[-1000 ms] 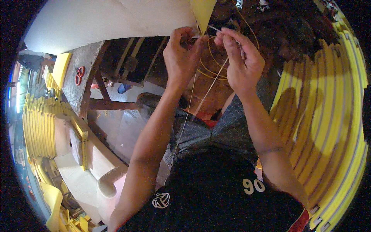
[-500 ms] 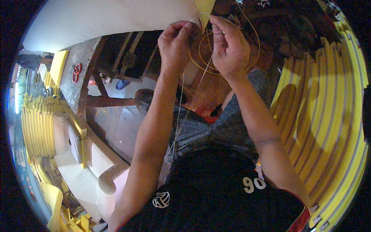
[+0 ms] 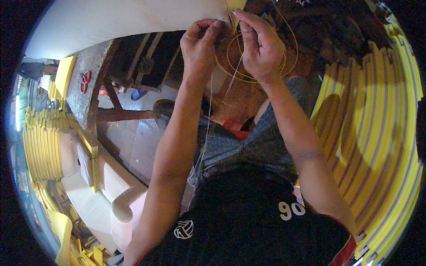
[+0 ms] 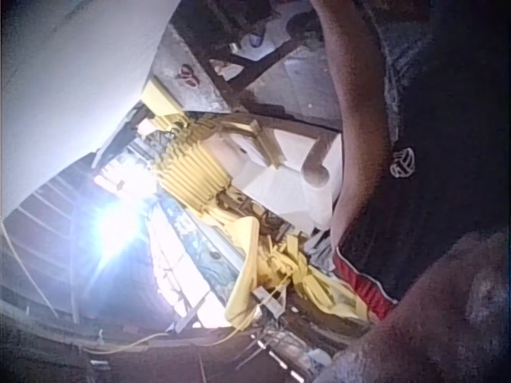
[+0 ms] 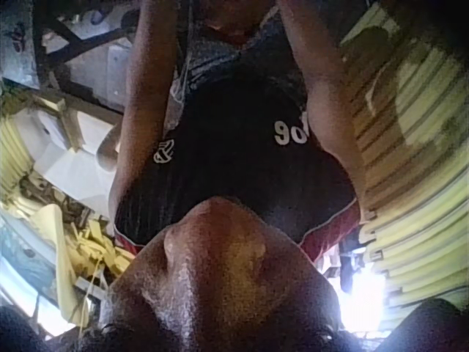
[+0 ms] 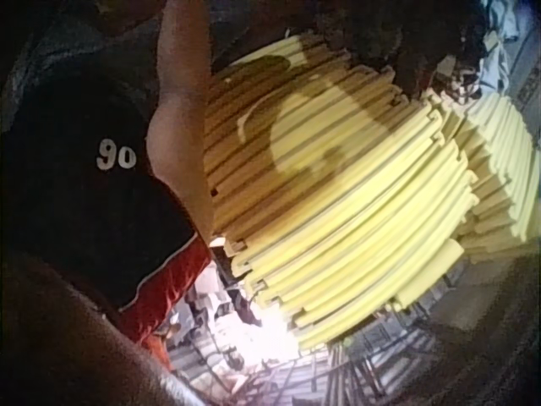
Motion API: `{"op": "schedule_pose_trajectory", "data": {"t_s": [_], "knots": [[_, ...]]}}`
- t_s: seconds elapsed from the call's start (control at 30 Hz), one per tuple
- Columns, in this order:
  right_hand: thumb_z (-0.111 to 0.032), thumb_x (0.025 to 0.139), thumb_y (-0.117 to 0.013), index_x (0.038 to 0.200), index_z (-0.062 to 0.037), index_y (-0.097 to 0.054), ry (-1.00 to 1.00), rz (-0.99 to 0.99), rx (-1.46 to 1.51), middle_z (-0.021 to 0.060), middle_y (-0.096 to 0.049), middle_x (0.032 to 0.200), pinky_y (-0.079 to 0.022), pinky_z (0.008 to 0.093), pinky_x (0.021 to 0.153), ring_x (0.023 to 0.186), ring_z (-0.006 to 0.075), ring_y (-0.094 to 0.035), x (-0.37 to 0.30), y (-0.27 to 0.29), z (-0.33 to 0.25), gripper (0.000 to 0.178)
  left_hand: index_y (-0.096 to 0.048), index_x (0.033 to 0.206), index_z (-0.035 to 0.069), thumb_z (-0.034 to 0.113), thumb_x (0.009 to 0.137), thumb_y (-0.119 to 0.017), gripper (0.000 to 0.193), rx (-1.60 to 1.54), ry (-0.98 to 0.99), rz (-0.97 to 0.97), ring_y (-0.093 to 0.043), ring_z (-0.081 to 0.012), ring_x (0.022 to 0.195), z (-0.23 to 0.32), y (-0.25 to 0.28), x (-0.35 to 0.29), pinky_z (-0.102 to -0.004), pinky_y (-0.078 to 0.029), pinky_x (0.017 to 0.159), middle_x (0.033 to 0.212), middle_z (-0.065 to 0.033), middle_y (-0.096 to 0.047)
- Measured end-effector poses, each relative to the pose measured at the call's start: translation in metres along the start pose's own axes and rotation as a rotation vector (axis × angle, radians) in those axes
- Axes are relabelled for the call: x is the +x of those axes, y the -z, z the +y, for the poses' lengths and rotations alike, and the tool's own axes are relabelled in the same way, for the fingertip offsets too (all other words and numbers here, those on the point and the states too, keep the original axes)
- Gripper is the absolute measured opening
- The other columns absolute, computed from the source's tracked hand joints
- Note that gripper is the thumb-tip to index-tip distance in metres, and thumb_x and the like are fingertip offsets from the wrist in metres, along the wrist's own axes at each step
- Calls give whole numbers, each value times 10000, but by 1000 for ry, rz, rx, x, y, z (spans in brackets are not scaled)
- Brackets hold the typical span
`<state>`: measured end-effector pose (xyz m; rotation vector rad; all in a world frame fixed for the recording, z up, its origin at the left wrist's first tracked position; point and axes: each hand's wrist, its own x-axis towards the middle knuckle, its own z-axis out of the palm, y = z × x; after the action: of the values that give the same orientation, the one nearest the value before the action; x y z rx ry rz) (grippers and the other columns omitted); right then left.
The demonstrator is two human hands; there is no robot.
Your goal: The person threads a yellow string through holes in a white foam panel, pulls it tight, and ties knots to secure it. The person then uses red scissors to cut the string and places the scissors on the table.
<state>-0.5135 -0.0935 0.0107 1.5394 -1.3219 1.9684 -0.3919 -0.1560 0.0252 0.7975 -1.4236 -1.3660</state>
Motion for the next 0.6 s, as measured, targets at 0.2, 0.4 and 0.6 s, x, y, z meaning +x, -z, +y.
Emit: {"op": "schedule_pose_trajectory", "data": {"t_s": [0.2,0.4,0.6], "knots": [[-58,992,-572,1092,-9,-674,-183,-52,177,98,-729,1056,-527,258,851,982,143,-685,0,0,0,151,-668,982,-26,92,927,-683,131,-18,10,-20,-646,-116,822,2,2,0,-245,-526,755,907,-75,-706],[-57,1003,-555,1103,0,-668,-213,-76,256,105,-721,1078,-514,253,877,1002,149,-676,0,1,2,161,-666,975,-23,87,925,-685,123,-7,3,-22,-642,-117,811,1,1,0,-249,-528,763,904,-67,-700],[-83,1001,-567,1109,-2,-679,-233,-122,211,95,-723,1085,-508,252,884,1005,141,-671,0,4,3,176,-667,972,-16,89,927,-684,115,-10,-7,-28,-639,-116,823,4,0,-2,-249,-524,763,909,-66,-699]]}}
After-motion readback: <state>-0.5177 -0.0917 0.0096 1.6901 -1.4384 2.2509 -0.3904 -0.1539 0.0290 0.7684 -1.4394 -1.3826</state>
